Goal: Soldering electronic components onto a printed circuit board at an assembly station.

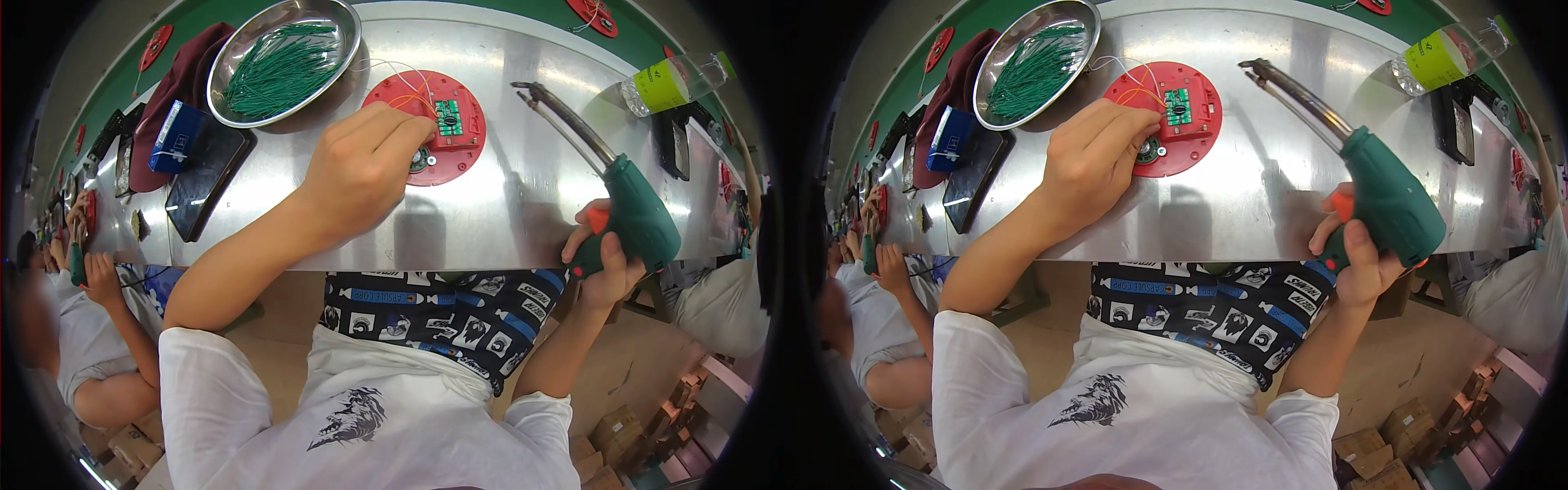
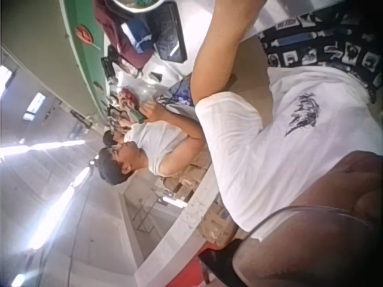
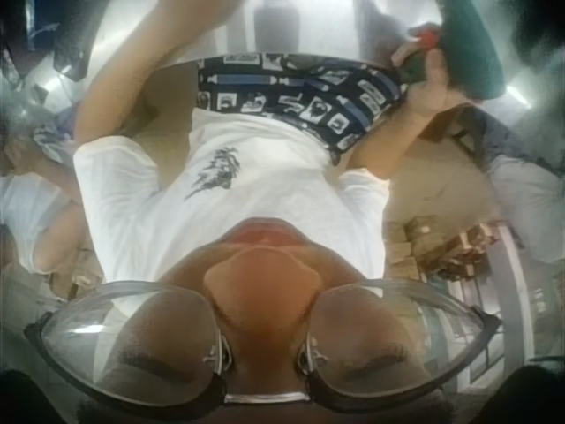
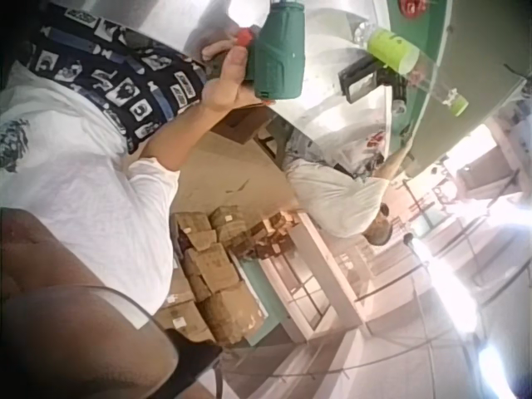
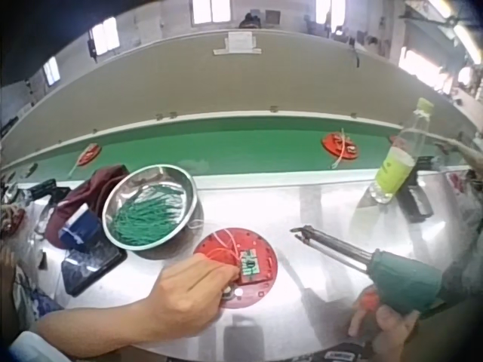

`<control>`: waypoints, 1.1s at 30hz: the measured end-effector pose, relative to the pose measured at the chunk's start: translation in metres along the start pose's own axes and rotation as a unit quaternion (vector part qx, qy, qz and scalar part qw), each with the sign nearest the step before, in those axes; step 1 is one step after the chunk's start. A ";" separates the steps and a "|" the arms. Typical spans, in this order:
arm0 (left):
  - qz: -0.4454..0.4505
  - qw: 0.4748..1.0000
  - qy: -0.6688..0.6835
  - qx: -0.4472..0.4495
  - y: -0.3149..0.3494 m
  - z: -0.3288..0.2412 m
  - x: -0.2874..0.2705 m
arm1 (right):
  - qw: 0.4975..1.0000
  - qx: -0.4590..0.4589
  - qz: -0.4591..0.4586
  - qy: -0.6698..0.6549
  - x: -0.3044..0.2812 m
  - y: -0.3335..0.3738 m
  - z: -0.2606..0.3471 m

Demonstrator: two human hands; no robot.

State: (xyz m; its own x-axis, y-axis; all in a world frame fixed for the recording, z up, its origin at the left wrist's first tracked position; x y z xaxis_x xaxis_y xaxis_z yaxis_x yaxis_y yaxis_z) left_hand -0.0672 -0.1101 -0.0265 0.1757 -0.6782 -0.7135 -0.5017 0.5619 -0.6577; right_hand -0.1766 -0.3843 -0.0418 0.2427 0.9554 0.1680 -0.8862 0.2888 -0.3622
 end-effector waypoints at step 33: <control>-0.082 0.988 -0.114 0.061 0.012 -0.010 0.006 | 0.984 0.042 -0.165 0.059 -0.005 -0.001 0.009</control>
State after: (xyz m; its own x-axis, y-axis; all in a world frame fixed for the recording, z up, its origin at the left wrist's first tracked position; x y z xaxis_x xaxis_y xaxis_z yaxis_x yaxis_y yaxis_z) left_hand -0.0803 -0.1118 -0.0358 0.4403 -0.6483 -0.6212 -0.3470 0.5152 -0.7837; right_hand -0.1808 -0.3900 -0.0339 0.5622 0.8126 0.1536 -0.7799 0.5827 -0.2283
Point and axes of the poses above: each hand's wrist, its own y-axis away from the middle knuckle, its own x-axis out of the palm, z = x × y, the point moved 4 cm from there along -y, towards the middle knuckle, and after that the axes turned 5 degrees about -y, right-handed, at the moved point
